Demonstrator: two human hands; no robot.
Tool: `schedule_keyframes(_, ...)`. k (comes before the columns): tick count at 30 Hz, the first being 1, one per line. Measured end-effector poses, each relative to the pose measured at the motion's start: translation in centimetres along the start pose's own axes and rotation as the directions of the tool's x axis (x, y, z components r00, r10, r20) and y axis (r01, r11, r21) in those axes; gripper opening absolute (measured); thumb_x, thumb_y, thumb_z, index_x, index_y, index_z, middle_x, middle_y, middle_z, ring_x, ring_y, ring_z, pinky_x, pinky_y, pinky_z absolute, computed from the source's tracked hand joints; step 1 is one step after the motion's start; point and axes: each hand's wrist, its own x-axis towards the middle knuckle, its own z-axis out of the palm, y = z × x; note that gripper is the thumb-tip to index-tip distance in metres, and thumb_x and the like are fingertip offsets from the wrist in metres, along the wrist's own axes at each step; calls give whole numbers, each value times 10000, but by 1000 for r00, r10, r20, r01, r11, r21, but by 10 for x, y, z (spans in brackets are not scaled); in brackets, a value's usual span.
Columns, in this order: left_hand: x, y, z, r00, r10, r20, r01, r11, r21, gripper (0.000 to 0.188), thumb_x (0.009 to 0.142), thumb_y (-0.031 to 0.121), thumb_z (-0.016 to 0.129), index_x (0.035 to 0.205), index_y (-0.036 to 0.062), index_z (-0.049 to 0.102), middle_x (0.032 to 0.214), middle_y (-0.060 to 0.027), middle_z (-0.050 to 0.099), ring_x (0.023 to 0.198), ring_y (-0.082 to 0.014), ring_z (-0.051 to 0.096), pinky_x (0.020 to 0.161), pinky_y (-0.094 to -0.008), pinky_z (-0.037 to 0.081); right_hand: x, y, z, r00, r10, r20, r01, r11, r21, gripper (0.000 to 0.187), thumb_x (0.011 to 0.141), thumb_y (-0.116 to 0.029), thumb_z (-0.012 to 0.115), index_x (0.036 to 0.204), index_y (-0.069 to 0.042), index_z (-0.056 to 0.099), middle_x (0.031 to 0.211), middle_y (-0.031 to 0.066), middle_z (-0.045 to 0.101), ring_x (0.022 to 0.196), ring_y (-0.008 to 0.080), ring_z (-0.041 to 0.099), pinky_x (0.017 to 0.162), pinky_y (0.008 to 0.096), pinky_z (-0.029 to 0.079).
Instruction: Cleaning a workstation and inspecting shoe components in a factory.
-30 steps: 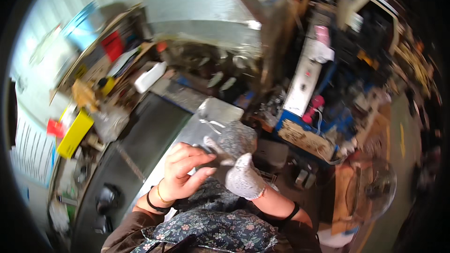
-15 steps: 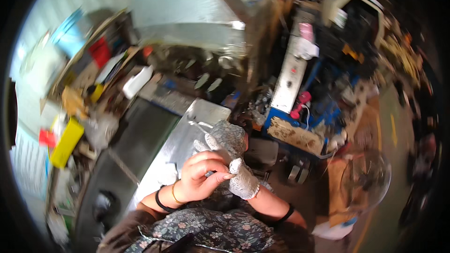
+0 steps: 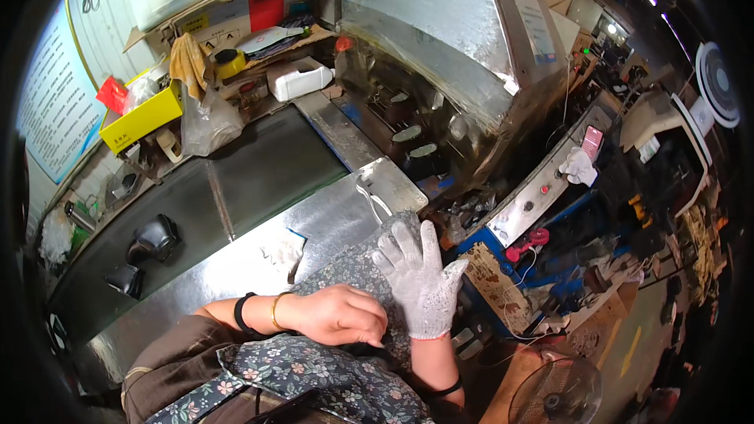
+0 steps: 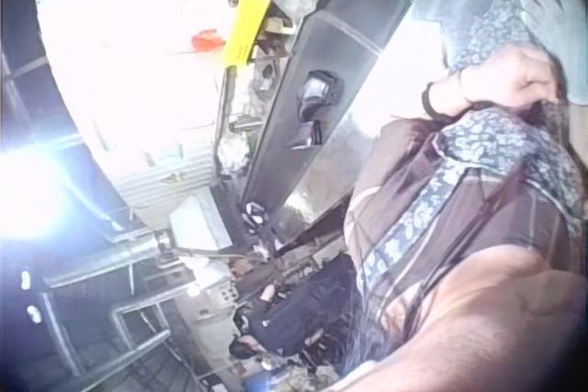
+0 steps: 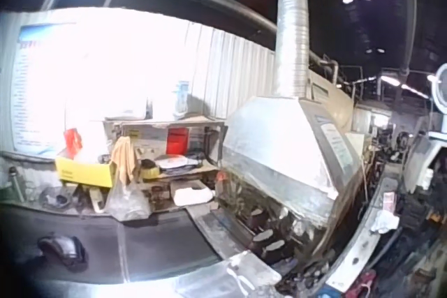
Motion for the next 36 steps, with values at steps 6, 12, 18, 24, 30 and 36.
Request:
schedule_keyframes(6,-29,-31,-6,940,-289,-182,267,954,-139,170,946,195,671,867,59,607,782,-74,613,729,-229,627,664,-360,479,-35,28,-65,933,135,-333,-270,876,-401,769,997,-642,316,1468,-43,407,1427,208,512,1277,346,510,1109,498,369)
schedule_keyframes(12,-142,-52,-35,655,-571,-495,654,756,-8,151,988,189,594,1024,55,653,915,-97,680,838,-224,654,779,-349,523,-43,56,-152,700,286,-655,-397,918,-23,528,1024,-549,387,1224,-100,580,1162,137,673,1032,297,632,827,484,528)
schedule_keyframes(18,-413,-74,-120,-173,-38,-984,974,142,-177,634,830,217,736,1367,-20,495,1371,-242,521,1302,-382,486,1103,-434,391,-39,44,-137,796,365,-484,-413,911,7,485,1053,-481,374,1223,-99,620,1040,149,716,865,336,684,701,474,554)
schedule_keyframes(24,-594,-28,-201,-842,73,-535,510,433,-743,833,795,396,738,1369,-137,452,1400,-276,515,1290,-361,523,1075,-398,410,-34,58,-145,771,351,-531,-397,917,31,548,1048,-518,339,1231,-58,574,1031,205,687,831,359,628,675,471,494)
schedule_keyframes(30,-533,-51,-238,-127,-134,-983,982,121,-143,829,772,281,840,1448,-4,455,1401,-170,563,1287,-300,542,1083,-335,408,-22,75,-111,763,243,-599,-293,956,15,490,1041,-520,376,1201,-101,573,983,126,648,795,294,585,640,413,464)
schedule_keyframes(36,-585,-1,-289,-667,-468,-580,673,-45,-738,1090,625,423,927,1401,-100,367,1284,-253,608,1209,-361,596,1026,-397,464,-22,64,-145,736,392,-552,-456,890,24,448,1039,-508,392,1181,-120,565,987,119,635,844,290,590,635,405,464)
